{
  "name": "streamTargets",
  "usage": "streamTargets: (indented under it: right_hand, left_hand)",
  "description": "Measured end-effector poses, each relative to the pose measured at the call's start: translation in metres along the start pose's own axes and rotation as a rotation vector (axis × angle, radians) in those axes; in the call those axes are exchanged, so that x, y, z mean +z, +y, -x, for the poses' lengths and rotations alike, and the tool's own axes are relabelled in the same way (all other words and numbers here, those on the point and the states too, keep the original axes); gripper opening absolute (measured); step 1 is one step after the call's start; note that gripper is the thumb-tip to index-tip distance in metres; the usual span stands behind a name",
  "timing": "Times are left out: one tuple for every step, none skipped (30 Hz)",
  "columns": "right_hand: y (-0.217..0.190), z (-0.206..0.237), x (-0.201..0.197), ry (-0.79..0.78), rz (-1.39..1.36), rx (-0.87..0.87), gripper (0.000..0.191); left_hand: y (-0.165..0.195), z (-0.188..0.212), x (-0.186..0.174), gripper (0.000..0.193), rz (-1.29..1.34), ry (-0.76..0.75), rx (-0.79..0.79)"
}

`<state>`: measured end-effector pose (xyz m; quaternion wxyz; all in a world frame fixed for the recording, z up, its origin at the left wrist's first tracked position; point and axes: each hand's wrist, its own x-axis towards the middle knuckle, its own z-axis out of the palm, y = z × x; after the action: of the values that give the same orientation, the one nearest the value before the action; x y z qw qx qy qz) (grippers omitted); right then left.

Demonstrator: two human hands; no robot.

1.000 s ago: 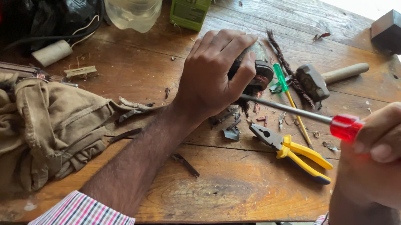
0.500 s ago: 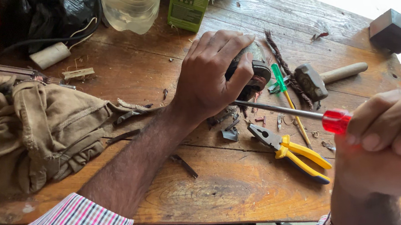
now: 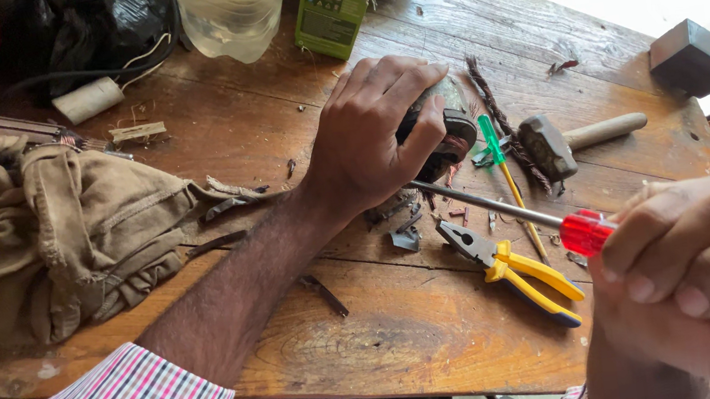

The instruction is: The person holds an old electric motor stator on a wooden workbench and pulls copper windings out of it by hand, using pliers to grip and draw out wire pieces. They rotate the stator to reach different sides and continue pulling wire from the slots throughout the clip.

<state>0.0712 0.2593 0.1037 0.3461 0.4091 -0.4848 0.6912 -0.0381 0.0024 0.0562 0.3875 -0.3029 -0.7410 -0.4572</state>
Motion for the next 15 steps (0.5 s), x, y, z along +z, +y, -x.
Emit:
streamTargets:
  right_hand:
    - [-0.002,0.001,0.002,-0.011,0.001,0.003,0.03]
    - [-0.003,0.002,0.004,-0.022,0.008,0.002,0.031]
    - [-0.003,0.002,0.006,-0.034,0.015,0.001,0.032]
    - [-0.004,0.001,0.008,-0.046,0.026,-0.001,0.032]
    - [-0.004,0.0,0.01,-0.065,0.027,0.0,0.032]
    - [-0.005,-0.001,0.013,-0.085,0.028,0.002,0.031]
    - [-0.006,-0.002,0.016,-0.108,0.022,0.005,0.029]
    - [-0.006,-0.002,0.018,-0.109,0.018,0.005,0.027]
    - [-0.006,-0.002,0.021,-0.11,0.013,0.004,0.026]
    - [-0.005,-0.001,0.025,-0.085,0.015,0.0,0.023]
    - [-0.007,-0.004,0.026,-0.08,0.018,0.024,0.024]
    - [-0.007,-0.004,0.028,-0.074,0.021,0.049,0.024]
    - [-0.006,-0.011,0.026,-0.09,0.027,0.099,0.026]
    - [-0.002,-0.022,0.023,-0.102,-0.023,0.155,0.028]
    - [0.002,-0.032,0.022,-0.111,-0.072,0.211,0.031]
  left_hand:
    - [0.0,0.0,0.0,0.03,-0.001,0.0,-0.002]
    - [0.0,0.0,0.001,0.03,-0.001,-0.001,-0.001]
    - [0.0,0.0,0.001,0.031,0.001,-0.003,-0.002]
    - [0.0,0.0,0.002,0.031,0.001,-0.007,-0.006]
    - [0.0,0.001,0.002,0.031,0.0,-0.009,-0.012]
    - [0.0,0.001,0.003,0.031,0.001,-0.014,-0.015]
    - [0.0,0.001,0.003,0.031,0.002,-0.016,-0.01]
    - [0.0,0.001,0.004,0.031,0.002,-0.015,-0.006]
    - [-0.001,0.001,0.004,0.031,0.0,-0.014,-0.003]
    - [-0.001,0.001,0.005,0.031,-0.004,-0.016,-0.005]
    - [-0.001,0.001,0.006,0.032,-0.007,-0.019,-0.008]
    - [-0.001,0.002,0.007,0.032,-0.008,-0.023,-0.011]
    - [-0.001,0.002,0.008,0.032,-0.002,-0.027,-0.015]
    - [-0.001,0.002,0.009,0.032,0.003,-0.03,-0.018]
    - [0.0,0.002,0.009,0.032,0.007,-0.032,-0.021]
